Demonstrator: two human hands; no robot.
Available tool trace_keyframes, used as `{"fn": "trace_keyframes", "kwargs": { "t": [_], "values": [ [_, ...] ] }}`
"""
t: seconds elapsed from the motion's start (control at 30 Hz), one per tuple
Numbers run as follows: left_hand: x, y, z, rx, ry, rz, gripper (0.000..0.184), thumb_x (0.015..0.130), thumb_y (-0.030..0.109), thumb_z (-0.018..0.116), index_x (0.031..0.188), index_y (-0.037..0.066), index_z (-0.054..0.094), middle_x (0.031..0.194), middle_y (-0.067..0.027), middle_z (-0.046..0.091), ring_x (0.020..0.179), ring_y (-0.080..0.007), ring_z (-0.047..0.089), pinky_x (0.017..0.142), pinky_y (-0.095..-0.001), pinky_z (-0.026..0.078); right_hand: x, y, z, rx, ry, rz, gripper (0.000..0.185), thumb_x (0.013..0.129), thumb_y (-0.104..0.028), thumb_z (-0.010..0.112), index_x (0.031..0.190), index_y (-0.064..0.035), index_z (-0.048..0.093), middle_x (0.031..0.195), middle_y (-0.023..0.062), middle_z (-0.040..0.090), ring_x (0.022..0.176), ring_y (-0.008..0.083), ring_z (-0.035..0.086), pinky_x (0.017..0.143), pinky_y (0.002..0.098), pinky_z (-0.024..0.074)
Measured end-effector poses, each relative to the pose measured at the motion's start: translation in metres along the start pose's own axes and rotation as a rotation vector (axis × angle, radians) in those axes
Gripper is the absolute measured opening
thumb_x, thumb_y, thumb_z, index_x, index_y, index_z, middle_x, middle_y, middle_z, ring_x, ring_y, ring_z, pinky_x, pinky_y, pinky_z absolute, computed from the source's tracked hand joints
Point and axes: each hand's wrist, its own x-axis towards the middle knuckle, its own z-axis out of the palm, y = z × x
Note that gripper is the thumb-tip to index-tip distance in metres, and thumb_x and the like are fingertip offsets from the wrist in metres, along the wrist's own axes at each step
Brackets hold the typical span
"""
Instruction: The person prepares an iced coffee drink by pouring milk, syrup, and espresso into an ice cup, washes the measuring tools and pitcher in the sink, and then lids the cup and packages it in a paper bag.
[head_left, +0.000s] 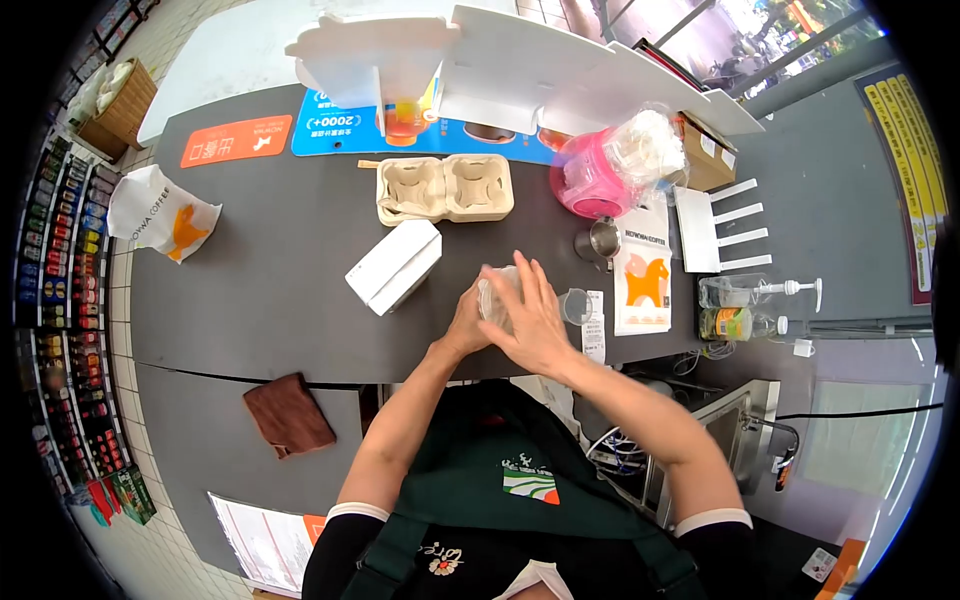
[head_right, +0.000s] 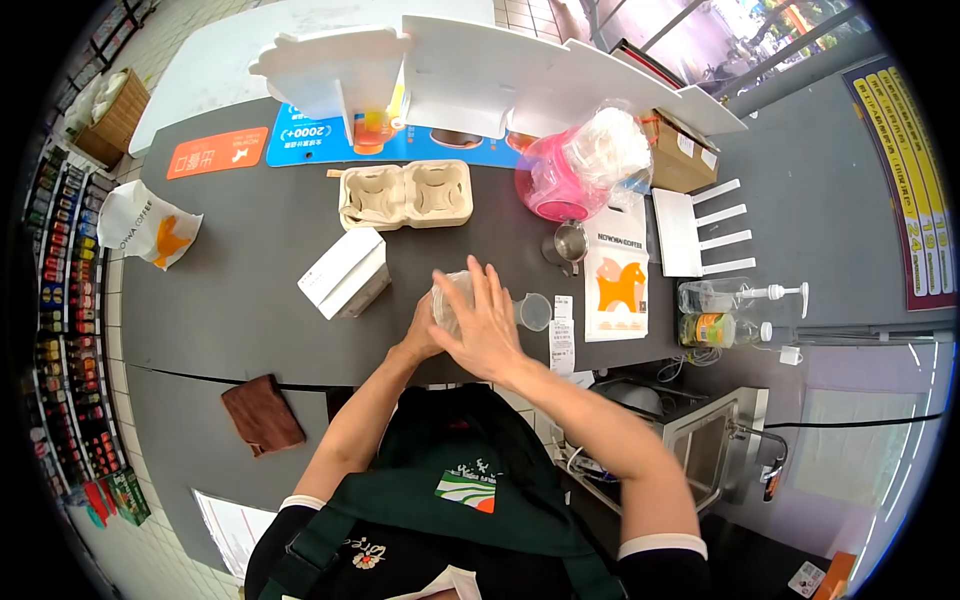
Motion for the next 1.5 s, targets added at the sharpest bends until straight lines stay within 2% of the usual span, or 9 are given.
{"fn": "trace_keyframes", "kwargs": {
  "t": [0.13, 0.2, 0.47, 0.9, 1.0, 1.07, 1.2, 1.37, 1.5],
  "values": [
    [0.001, -0.001, -0.001, 0.038, -0.032, 0.063, 0.067, 0.064, 0.018, 0.078, 0.122, 0.003, 0.049, 0.125, -0.0148, 0.051, 0.114, -0.0294, 0.053, 0.092, -0.0386, 0.044, 0.021, 0.039, -0.013, -0.116, -0.221, -0.49, 0.067, 0.074, -0.039, 0.069, 0.133, -0.021, 0.043, 0.142, 0.0124, 0.033, 0.135, 0.0391, 0.022, 0.104, 0.0616, 0.025],
    [-0.002, -0.01, 0.001, 0.069, -0.031, 0.059, 0.071, 0.063, 0.018, 0.078, 0.125, 0.003, 0.047, 0.126, -0.0151, 0.051, 0.116, -0.0298, 0.052, 0.092, -0.0388, 0.044, 0.026, 0.043, -0.002, 0.02, -0.218, -0.518, 0.069, 0.07, -0.038, 0.071, 0.131, -0.0198, 0.044, 0.139, 0.0095, 0.037, 0.131, 0.0377, 0.029, 0.103, 0.0551, 0.0311],
    [-0.003, -0.006, 0.003, -0.012, 0.005, -0.002, 0.061, 0.067, 0.02, 0.074, 0.119, 0.003, 0.048, 0.119, -0.0136, 0.052, 0.108, -0.0285, 0.055, 0.088, -0.0376, 0.045, 0.01, 0.023, 0.017, 0.037, 0.066, -0.223, 0.064, 0.061, -0.034, 0.072, 0.12, -0.0188, 0.052, 0.126, 0.0084, 0.045, 0.119, 0.0345, 0.041, 0.093, 0.0482, 0.0396],
    [-0.008, 0.0, 0.011, 0.086, 0.086, 0.0, 0.061, 0.072, 0.023, 0.074, 0.122, 0.002, 0.044, 0.118, -0.0147, 0.051, 0.106, -0.0306, 0.055, 0.085, -0.038, 0.046, 0.003, -0.014, 0.044, -0.054, 0.382, 0.23, 0.059, 0.069, -0.033, 0.067, 0.121, -0.013, 0.048, 0.126, 0.0117, 0.044, 0.116, 0.0328, 0.041, 0.09, 0.0473, 0.0375],
    [-0.009, 0.0, 0.007, 0.075, 0.044, -0.068, 0.066, 0.071, 0.022, 0.075, 0.125, 0.002, 0.042, 0.123, -0.0161, 0.049, 0.112, -0.0321, 0.052, 0.091, -0.0387, 0.044, 0.002, -0.015, 0.04, -0.049, 0.328, 0.227, 0.063, 0.071, -0.035, 0.067, 0.126, -0.0116, 0.045, 0.128, 0.0136, 0.042, 0.118, 0.0345, 0.039, 0.093, 0.0487, 0.035],
    [-0.012, 0.005, 0.004, 0.29, 0.1, 0.111, 0.072, 0.07, 0.022, 0.075, 0.129, 0.001, 0.04, 0.126, -0.0179, 0.047, 0.118, -0.0337, 0.047, 0.098, -0.0397, 0.039, 0.001, -0.011, 0.034, 0.042, 0.158, 0.246, 0.075, 0.071, -0.04, 0.068, 0.133, -0.0115, 0.038, 0.134, 0.0178, 0.036, 0.125, 0.0396, 0.031, 0.1, 0.0504, 0.0273],
    [-0.057, 0.027, -0.013, 0.426, 0.215, -0.135, 0.094, 0.059, 0.019, 0.085, 0.135, 0.002, 0.032, 0.132, -0.0179, 0.043, 0.123, -0.0312, 0.044, 0.1, -0.0401, 0.038, 0.007, 0.009, -0.018, 0.236, -0.177, 0.137, 0.095, 0.063, -0.047, 0.074, 0.139, -0.0079, 0.031, 0.143, 0.0251, 0.025, 0.128, 0.0473, 0.028, 0.105, 0.0495, 0.0274],
    [-0.051, 0.107, -0.017, 0.578, 0.19, 0.041, 0.095, 0.054, 0.015, 0.086, 0.134, 0.004, 0.035, 0.133, -0.018, 0.037, 0.123, -0.0376, 0.035, 0.103, -0.045, 0.033, 0.017, 0.055, -0.074, 0.334, -0.085, 0.043, 0.067, 0.073, -0.037, 0.069, 0.129, -0.0079, 0.046, 0.135, 0.0224, 0.04, 0.125, 0.0363, 0.039, 0.104, 0.0409, 0.0331],
    [-0.029, 0.138, -0.007, 0.738, 0.044, 0.134, 0.085, 0.056, 0.016, 0.084, 0.13, 0.009, 0.044, 0.134, -0.0157, 0.038, 0.124, -0.036, 0.036, 0.102, -0.0465, 0.033, 0.024, 0.116, -0.082, 0.596, 0.215, 0.312, 0.036, 0.076, -0.028, 0.07, 0.101, -0.0028, 0.062, 0.099, 0.0147, 0.063, 0.09, 0.0239, 0.061, 0.08, 0.0337, 0.0485]
  ]
}}
